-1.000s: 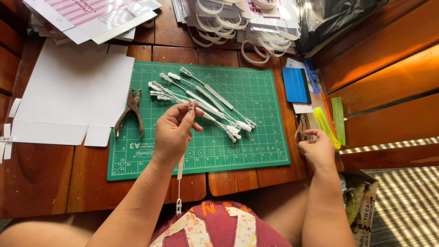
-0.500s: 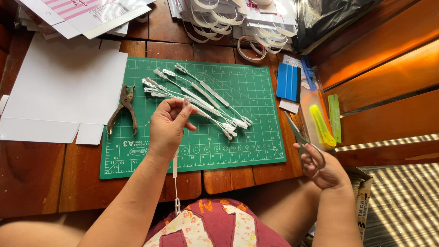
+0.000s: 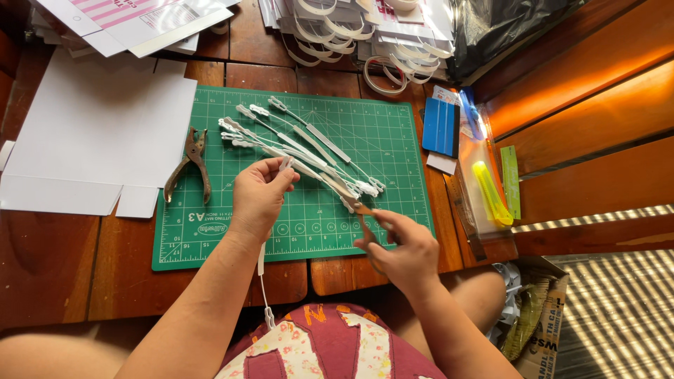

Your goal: The person trims the ends of white plastic strips using scissors while sitting at a wooden table. They pick up individual strips from a pile, cut a small piece off the tip, and set the trimmed strip down on the green cutting mat.

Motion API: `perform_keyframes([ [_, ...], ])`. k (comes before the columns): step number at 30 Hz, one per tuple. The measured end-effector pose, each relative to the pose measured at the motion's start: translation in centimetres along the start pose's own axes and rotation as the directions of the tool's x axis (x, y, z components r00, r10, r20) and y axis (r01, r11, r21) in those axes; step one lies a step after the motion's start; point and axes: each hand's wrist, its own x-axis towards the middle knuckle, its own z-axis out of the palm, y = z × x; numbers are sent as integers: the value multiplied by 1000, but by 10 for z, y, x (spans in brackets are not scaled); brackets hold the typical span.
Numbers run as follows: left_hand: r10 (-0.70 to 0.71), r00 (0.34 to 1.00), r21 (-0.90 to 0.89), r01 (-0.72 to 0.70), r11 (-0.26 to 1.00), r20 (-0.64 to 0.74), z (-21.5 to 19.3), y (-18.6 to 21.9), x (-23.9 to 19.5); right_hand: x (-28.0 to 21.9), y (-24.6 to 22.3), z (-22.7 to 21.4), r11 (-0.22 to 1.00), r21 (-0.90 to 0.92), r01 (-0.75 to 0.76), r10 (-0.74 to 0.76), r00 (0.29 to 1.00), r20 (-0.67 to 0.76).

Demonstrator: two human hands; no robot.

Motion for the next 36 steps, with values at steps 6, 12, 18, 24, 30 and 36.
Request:
perform_keyframes([
  [6, -45, 998, 70, 49, 996, -48, -14, 13, -7, 19, -11, 41, 886, -209, 413, -424, 905, -12],
  [12, -62, 996, 111, 68, 992, -61, -24, 8, -5, 36, -8, 45, 812, -274, 516, -533, 846, 11],
  [18, -44, 998, 128, 50, 990, -49, -28, -7, 6, 42, -14, 41, 775, -302, 555, -579, 815, 13],
  [24, -1, 999, 156, 7, 988, -43, -26, -3, 1, 45, -4, 47, 736, -324, 594, -623, 782, 16],
  [30, 16, 997, 174, -3, 985, -74, -22, -1, -4, 39, -2, 54, 680, -404, 611, -659, 752, 28],
  [36, -31, 996, 169, 45, 985, -85, -20, 2, -9, 28, 4, 60, 787, -259, 560, -549, 827, 121],
])
